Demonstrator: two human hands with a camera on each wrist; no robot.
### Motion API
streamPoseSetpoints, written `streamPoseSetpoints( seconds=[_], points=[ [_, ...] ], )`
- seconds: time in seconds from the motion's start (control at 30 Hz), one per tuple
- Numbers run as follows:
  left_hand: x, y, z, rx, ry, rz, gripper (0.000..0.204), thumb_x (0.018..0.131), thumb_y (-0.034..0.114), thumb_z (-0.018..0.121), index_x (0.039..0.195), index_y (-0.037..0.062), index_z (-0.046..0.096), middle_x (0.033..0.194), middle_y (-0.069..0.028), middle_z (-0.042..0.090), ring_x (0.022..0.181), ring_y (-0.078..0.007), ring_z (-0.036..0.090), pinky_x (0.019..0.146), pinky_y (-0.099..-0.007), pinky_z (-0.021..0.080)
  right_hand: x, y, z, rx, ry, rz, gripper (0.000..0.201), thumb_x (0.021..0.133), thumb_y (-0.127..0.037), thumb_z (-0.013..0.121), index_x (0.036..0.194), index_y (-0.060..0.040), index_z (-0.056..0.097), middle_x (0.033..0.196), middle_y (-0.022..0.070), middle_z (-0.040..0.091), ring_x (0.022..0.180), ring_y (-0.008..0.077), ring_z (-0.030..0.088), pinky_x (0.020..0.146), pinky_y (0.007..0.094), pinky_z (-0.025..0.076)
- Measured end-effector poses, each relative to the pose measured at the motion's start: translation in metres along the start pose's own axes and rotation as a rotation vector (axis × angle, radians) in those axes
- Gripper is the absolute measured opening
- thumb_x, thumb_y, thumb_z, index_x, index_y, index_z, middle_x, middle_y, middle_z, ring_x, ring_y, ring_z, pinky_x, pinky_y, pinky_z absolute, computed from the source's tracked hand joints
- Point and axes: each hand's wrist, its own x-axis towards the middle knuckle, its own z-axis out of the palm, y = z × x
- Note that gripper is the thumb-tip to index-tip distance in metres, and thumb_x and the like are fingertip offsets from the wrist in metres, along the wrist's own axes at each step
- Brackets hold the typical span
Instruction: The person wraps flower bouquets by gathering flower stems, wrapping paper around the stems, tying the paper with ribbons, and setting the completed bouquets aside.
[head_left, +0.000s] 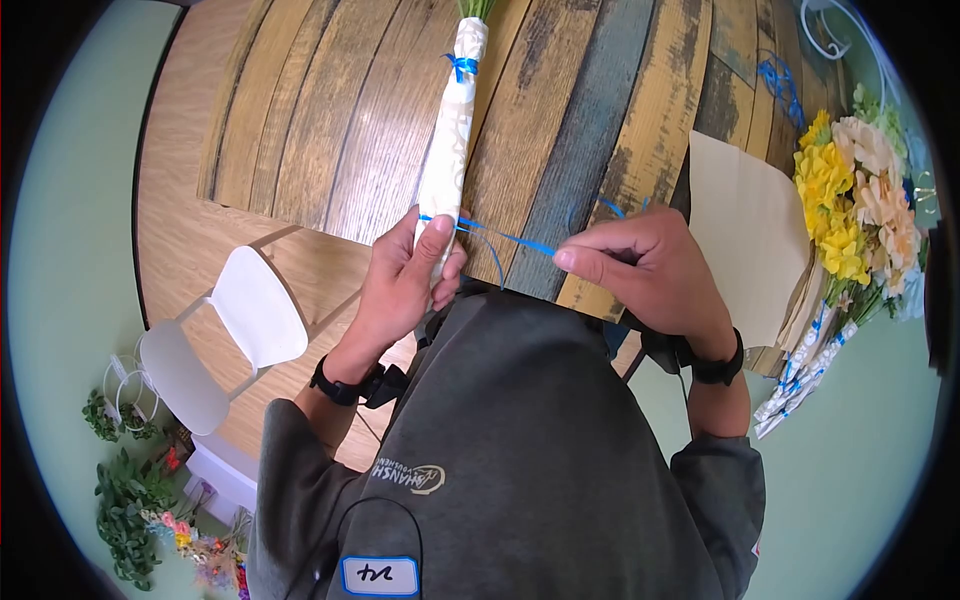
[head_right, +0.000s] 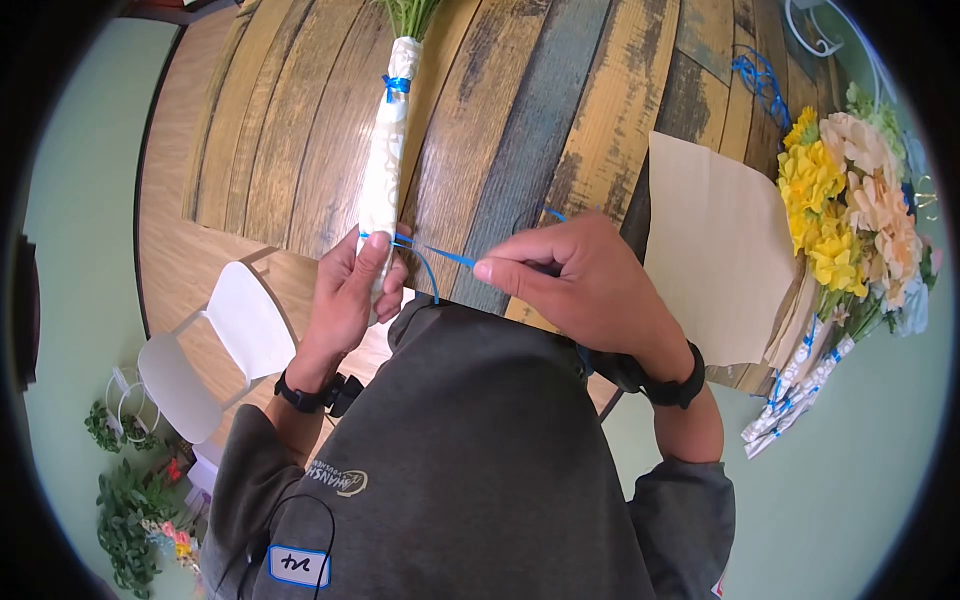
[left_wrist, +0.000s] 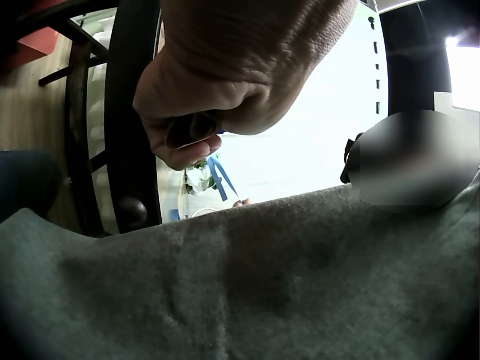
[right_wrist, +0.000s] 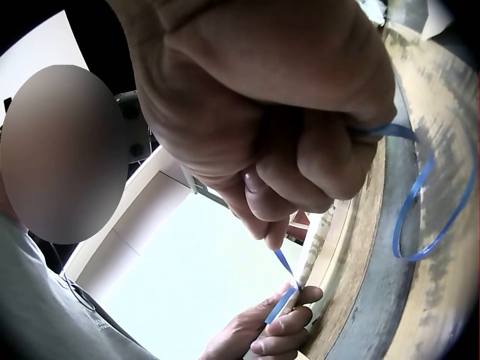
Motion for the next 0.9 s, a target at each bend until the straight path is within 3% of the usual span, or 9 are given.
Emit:
streamPoseSetpoints(
  seconds=[0.2,0.27,0.33,0.43,0.47,0.5,0.7,0.77,0.9],
  points=[
    [-0.003,0.000,0.008,0.162,0.046,0.037,0.034,0.106,0.032,0.047,0.116,0.0006,0.054,0.068,-0.0007,0.050,0.049,-0.0065,0.043,0.045,-0.0213,0.035,0.003,-0.012,0.004,0.021,0.012,-0.052,0.020,0.091,-0.019,0.070,0.087,0.0015,0.071,0.058,0.0056,0.055,0.054,0.0051,0.044,0.051,0.0251,0.036],
    [-0.006,0.005,0.011,0.222,0.066,0.039,0.033,0.106,0.030,0.047,0.115,-0.0001,0.054,0.068,-0.0011,0.051,0.049,-0.0069,0.044,0.045,-0.0213,0.035,0.011,-0.023,0.006,-0.034,-0.087,-0.153,0.022,0.090,-0.018,0.068,0.083,0.0022,0.069,0.060,0.0127,0.056,0.050,0.0125,0.050,0.051,0.0286,0.038],
    [-0.006,0.009,0.013,0.590,0.095,0.131,0.024,0.105,0.022,0.048,0.109,-0.0015,0.049,0.062,-0.0066,0.052,0.051,-0.0165,0.050,0.049,-0.0307,0.040,0.021,-0.038,0.013,-0.077,-0.109,-0.238,0.020,0.088,-0.016,0.066,0.081,0.0028,0.069,0.061,0.0157,0.056,0.051,0.0183,0.053,0.051,0.0308,0.040],
    [-0.002,-0.009,0.009,0.690,0.095,0.439,0.015,0.101,0.012,0.048,0.098,-0.0028,0.050,0.063,-0.0166,0.052,0.056,-0.0311,0.053,0.054,-0.0377,0.041,0.040,-0.054,0.028,-0.095,-0.143,-0.343,0.018,0.084,-0.012,0.062,0.077,0.0041,0.067,0.064,0.0204,0.057,0.052,0.0281,0.057,0.052,0.0347,0.043],
    [-0.002,-0.011,0.006,0.686,0.095,0.435,0.015,0.101,0.012,0.048,0.098,-0.0028,0.050,0.063,-0.0166,0.052,0.056,-0.0311,0.053,0.054,-0.0377,0.041,0.046,-0.056,0.032,-0.074,-0.160,-0.361,0.018,0.081,-0.011,0.061,0.075,0.0049,0.067,0.065,0.0221,0.058,0.053,0.0320,0.058,0.053,0.0364,0.045],
    [-0.002,-0.013,0.003,0.748,0.048,0.472,0.013,0.099,0.009,0.047,0.093,-0.0026,0.050,0.064,-0.0186,0.053,0.057,-0.0356,0.052,0.054,-0.0391,0.041,0.054,-0.055,0.035,-0.073,-0.185,-0.366,0.022,0.090,-0.013,0.065,0.080,0.0054,0.068,0.058,0.0077,0.057,0.052,0.0061,0.045,0.049,0.0268,0.037],
    [-0.005,-0.013,0.005,0.773,0.039,0.529,0.012,0.093,0.001,0.049,0.083,-0.0046,0.052,0.077,-0.0227,0.059,0.072,-0.0385,0.056,0.065,-0.0431,0.043,0.086,-0.065,0.056,-0.069,-0.357,-0.218,0.023,0.087,-0.013,0.062,0.078,0.0073,0.069,0.062,0.0093,0.063,0.060,0.0087,0.061,0.057,0.0268,0.049],
    [-0.009,-0.018,0.000,0.953,0.059,0.513,0.019,0.101,0.012,0.049,0.107,-0.0020,0.061,0.097,-0.0203,0.065,0.089,-0.0306,0.064,0.075,-0.0391,0.048,0.091,-0.074,0.059,-0.128,-0.354,-0.242,0.023,0.086,-0.013,0.063,0.078,0.0070,0.069,0.061,0.0090,0.063,0.059,0.0098,0.060,0.057,0.0282,0.049],
    [-0.007,-0.004,0.006,0.821,0.030,0.443,0.015,0.098,0.007,0.050,0.093,-0.0055,0.056,0.073,-0.0204,0.057,0.068,-0.0313,0.055,0.064,-0.0360,0.045,0.100,-0.138,0.058,-0.458,-0.359,-0.138,0.025,0.088,-0.017,0.064,0.083,0.0056,0.071,0.066,0.0092,0.066,0.064,0.0116,0.063,0.062,0.0291,0.050]
  ],
)
